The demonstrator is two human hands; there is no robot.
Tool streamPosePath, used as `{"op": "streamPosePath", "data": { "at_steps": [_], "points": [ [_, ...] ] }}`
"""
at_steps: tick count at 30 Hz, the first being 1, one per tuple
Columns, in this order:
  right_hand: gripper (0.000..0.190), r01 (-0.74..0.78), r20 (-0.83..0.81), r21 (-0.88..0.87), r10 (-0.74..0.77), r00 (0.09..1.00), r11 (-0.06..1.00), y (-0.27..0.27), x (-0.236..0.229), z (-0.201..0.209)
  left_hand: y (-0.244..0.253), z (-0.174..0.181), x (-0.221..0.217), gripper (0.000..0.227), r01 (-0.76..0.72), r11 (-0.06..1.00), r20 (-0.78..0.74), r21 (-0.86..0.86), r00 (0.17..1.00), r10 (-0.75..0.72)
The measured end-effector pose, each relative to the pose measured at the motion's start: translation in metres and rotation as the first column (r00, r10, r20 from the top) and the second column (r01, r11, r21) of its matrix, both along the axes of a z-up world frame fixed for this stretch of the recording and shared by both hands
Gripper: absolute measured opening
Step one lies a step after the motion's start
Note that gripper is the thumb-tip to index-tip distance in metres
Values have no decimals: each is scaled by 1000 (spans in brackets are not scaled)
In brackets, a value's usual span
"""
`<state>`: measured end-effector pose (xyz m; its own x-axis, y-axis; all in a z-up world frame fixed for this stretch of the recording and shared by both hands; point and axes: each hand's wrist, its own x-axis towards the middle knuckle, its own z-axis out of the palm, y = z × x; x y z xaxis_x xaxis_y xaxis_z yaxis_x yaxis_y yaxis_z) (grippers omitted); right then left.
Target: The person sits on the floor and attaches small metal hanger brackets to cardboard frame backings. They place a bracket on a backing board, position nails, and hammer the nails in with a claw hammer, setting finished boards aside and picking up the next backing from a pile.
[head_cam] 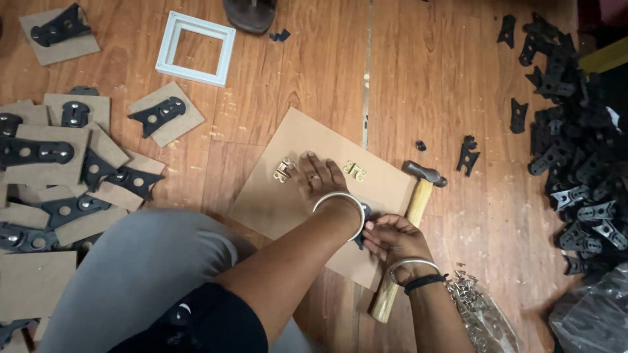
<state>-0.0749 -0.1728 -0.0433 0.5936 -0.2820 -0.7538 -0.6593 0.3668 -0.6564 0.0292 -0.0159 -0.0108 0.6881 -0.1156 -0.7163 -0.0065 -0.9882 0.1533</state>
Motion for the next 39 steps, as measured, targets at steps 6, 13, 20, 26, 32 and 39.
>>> {"op": "streamPosePath", "data": {
  "at_steps": [6, 13, 20, 26, 32, 39],
  "points": [
    [20, -27, 25, 2, 27, 999, 1000, -4, -2, -6, 11, 32, 1, 100, -7, 1000, -46, -18, 999, 6],
    [19, -14, 93, -15, 15, 996, 1000, 3, 3, -3, 0, -4, -2, 88, 19, 1000, 10, 1, 1000, -19],
    [14, -88, 145, -125, 106, 984, 988, -3, -2, -19, 0, -3, -3, 85, 3, 1000, 30, -2, 1000, -3],
    [14, -219, 146, -467, 319, 936, 856, 6, -3, -7, 6, 10, -2, 107, 41, 999, -20, -14, 999, -41],
    [16, -192, 62, -827, 426, 903, 528, 35, -1, 18, 7, 17, -1, 136, 17, 1000, -49, -23, 999, -18],
    [10, -11, 340, -674, 323, 883, 739, 15, -7, -12, -7, -19, -3, 121, 6, 1000, -1, 3, 1000, -6]
  ]
}}
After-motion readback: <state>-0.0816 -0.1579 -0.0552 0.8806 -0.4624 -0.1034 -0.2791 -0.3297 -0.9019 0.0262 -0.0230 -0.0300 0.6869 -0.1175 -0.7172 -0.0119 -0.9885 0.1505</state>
